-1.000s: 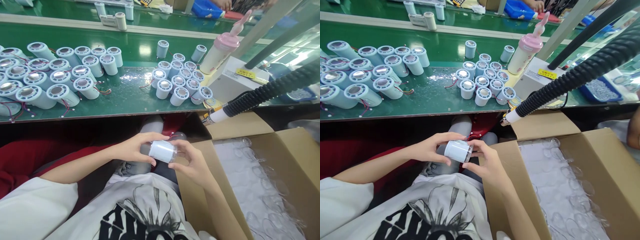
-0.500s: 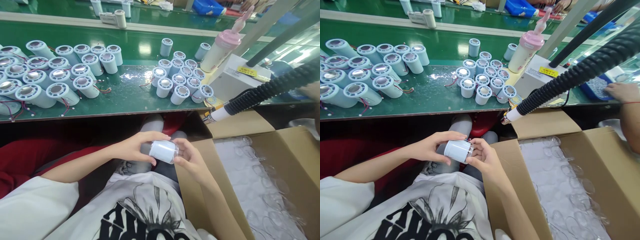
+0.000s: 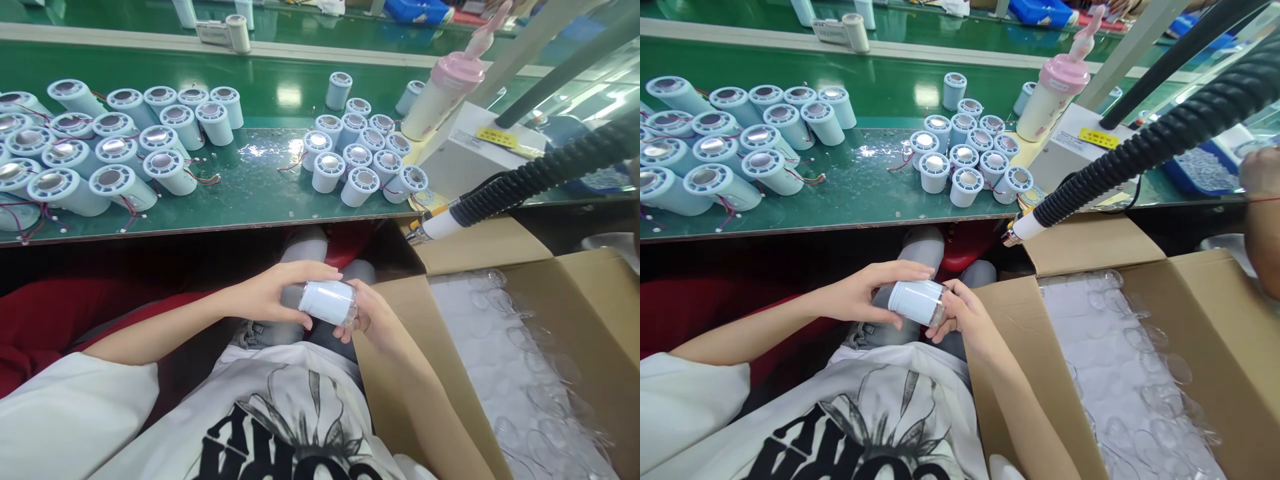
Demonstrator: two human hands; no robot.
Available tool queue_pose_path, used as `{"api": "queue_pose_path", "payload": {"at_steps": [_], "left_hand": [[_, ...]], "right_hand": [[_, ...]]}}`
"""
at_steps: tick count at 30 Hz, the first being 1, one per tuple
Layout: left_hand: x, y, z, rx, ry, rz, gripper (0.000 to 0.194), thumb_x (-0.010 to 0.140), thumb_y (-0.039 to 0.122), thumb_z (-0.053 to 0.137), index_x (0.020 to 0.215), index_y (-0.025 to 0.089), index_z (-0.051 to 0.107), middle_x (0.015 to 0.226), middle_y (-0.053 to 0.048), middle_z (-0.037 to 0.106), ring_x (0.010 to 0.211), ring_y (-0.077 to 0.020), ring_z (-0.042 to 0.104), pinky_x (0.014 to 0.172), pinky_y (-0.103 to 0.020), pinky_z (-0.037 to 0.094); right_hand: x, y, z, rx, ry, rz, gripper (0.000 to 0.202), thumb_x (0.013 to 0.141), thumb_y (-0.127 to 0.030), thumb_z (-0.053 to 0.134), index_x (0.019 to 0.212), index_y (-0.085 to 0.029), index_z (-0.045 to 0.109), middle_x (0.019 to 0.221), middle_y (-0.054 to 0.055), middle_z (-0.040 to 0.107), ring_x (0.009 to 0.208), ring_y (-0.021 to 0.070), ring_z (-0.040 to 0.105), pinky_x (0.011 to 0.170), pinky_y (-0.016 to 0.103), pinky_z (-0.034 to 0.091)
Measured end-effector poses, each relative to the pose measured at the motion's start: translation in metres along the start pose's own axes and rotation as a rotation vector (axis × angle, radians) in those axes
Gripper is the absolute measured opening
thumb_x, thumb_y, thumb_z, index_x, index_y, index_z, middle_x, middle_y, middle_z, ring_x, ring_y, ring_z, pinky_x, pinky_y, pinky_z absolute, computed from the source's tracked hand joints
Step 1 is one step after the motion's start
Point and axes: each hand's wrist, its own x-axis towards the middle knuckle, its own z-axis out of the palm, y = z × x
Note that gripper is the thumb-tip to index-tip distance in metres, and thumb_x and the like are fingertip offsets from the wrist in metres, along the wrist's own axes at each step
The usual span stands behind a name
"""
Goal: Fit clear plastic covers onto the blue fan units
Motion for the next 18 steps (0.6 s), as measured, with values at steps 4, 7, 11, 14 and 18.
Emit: {"api": "queue_pose_path", "payload": {"at_steps": [4, 7, 11, 14, 18], "left_hand": [[0.001, -0.001, -0.001, -0.001, 0.001, 0.019, 0.076, 0.070, 0.019, 0.076, 0.138, 0.022, 0.044, 0.138, -0.013, 0.046, 0.128, -0.0226, 0.045, 0.109, -0.036, 0.035], [0.000, -0.002, 0.000, 0.004, -0.002, 0.020, 0.077, 0.069, 0.018, 0.076, 0.139, 0.022, 0.043, 0.140, -0.013, 0.043, 0.129, -0.0223, 0.044, 0.109, -0.035, 0.034], [-0.002, 0.001, 0.002, -0.022, 0.004, -0.023, 0.070, 0.070, 0.015, 0.075, 0.133, 0.020, 0.047, 0.135, -0.012, 0.047, 0.126, -0.0203, 0.045, 0.105, -0.030, 0.039], [-0.003, 0.006, 0.004, -0.094, 0.027, -0.142, 0.064, 0.073, 0.018, 0.073, 0.132, 0.019, 0.047, 0.131, -0.012, 0.049, 0.122, -0.0206, 0.048, 0.093, -0.025, 0.048], [-0.005, 0.014, 0.006, -0.221, 0.063, -0.347, 0.063, 0.077, 0.027, 0.070, 0.135, 0.022, 0.044, 0.127, -0.010, 0.052, 0.108, -0.0187, 0.058, 0.081, -0.024, 0.053]], "right_hand": [[0.000, -0.002, 0.004, 0.023, -0.022, 0.072, 0.065, 0.065, -0.071, 0.064, 0.096, -0.018, 0.046, 0.059, 0.005, 0.065, 0.043, 0.0155, 0.061, 0.035, 0.014, 0.049], [0.001, -0.003, 0.005, 0.042, -0.045, 0.145, 0.067, 0.064, -0.075, 0.062, 0.089, -0.013, 0.055, 0.057, 0.007, 0.065, 0.041, 0.0141, 0.060, 0.034, 0.013, 0.047], [0.004, 0.000, 0.004, 0.052, -0.097, 0.240, 0.073, 0.064, -0.081, 0.055, 0.067, -0.009, 0.062, 0.054, 0.007, 0.061, 0.038, 0.0109, 0.057, 0.031, 0.011, 0.044], [0.005, 0.005, 0.002, -0.001, -0.094, 0.222, 0.081, 0.064, -0.088, 0.042, 0.070, -0.009, 0.062, 0.052, 0.005, 0.057, 0.036, 0.0110, 0.054, 0.029, 0.012, 0.041], [0.000, 0.008, -0.006, -0.317, 0.040, -0.403, 0.079, 0.062, -0.073, 0.071, 0.120, -0.022, 0.053, 0.112, 0.010, 0.063, 0.089, 0.0181, 0.067, 0.071, 0.023, 0.062]]}}
